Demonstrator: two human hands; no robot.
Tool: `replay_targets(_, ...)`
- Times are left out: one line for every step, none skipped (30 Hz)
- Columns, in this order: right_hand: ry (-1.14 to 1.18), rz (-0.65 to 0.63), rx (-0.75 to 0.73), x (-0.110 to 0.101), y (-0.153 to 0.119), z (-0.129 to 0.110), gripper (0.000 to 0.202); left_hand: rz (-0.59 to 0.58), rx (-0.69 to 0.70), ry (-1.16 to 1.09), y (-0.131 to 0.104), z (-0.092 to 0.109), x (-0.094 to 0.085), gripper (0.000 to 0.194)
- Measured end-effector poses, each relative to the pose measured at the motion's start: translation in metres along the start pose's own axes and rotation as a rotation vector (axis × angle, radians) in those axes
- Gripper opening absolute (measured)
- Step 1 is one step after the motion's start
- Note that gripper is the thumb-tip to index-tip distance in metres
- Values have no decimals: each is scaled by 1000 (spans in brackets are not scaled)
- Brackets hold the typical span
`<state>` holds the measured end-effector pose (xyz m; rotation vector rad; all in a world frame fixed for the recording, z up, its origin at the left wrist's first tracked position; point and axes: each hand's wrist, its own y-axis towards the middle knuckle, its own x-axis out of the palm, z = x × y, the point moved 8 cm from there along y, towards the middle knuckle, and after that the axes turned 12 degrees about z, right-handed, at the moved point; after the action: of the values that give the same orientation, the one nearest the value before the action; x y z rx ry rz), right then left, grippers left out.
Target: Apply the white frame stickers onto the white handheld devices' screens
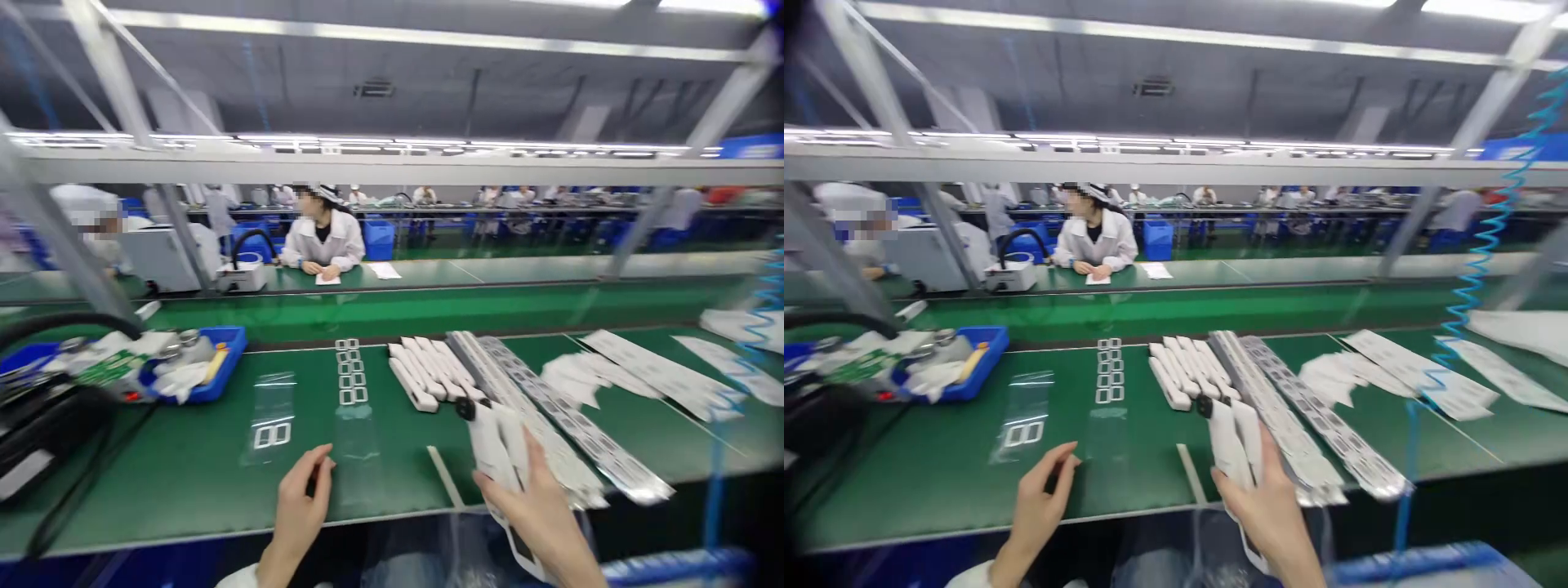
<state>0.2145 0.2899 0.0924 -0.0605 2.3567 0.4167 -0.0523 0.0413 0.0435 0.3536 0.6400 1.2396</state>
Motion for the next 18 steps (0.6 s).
replay_targets(-8,-92,-55,34,7,-29,83,15,-13,-39,1,3,-2,18)
replay_targets(-34,-176,-120,67,12,-56,83,29,-26,-73,2,5,-5,17)
replay_targets(-82,-235,-194,97,16,-79,83,44,-46,-101,3,5,-9,18)
replay_targets(-148,-269,-272,124,20,-99,83,55,-62,-120,3,4,-13,17)
replay_targets(-227,-282,-347,147,25,-114,82,50,-65,-128,3,3,-16,18)
replay_targets(-311,-274,-410,167,30,-124,79,41,-52,-131,2,1,-21,19)
replay_targets(-382,-257,-467,183,34,-131,75,38,-28,-128,0,0,-27,20)
replay_targets(-436,-228,-531,194,37,-136,71,41,-5,-122,-3,-2,-35,20)
replay_targets(-473,-187,-599,202,38,-139,67,59,9,-116,-7,-5,-45,21)
replay_targets(-497,-137,-668,205,37,-143,62,94,5,-112,-11,-9,-56,20)
replay_targets(-515,-78,-734,205,35,-145,58,141,-19,-110,-15,-15,-68,20)
replay_targets(-532,-15,-794,203,31,-147,53,190,-58,-111,-19,-22,-80,19)
replay_targets(-551,43,-844,200,28,-148,49,236,-104,-111,-23,-30,-90,18)
replay_targets(-571,89,-881,198,25,-149,45,277,-145,-111,-26,-38,-99,18)
replay_targets(-589,119,-908,196,23,-148,41,307,-179,-110,-28,-44,-105,18)
replay_targets(-601,131,-932,195,22,-147,37,328,-204,-108,-29,-49,-110,18)
replay_targets(-609,128,-948,195,22,-145,34,348,-224,-108,-30,-53,-113,18)
replay_targets(-606,114,-953,195,24,-142,32,368,-239,-110,-31,-56,-115,19)
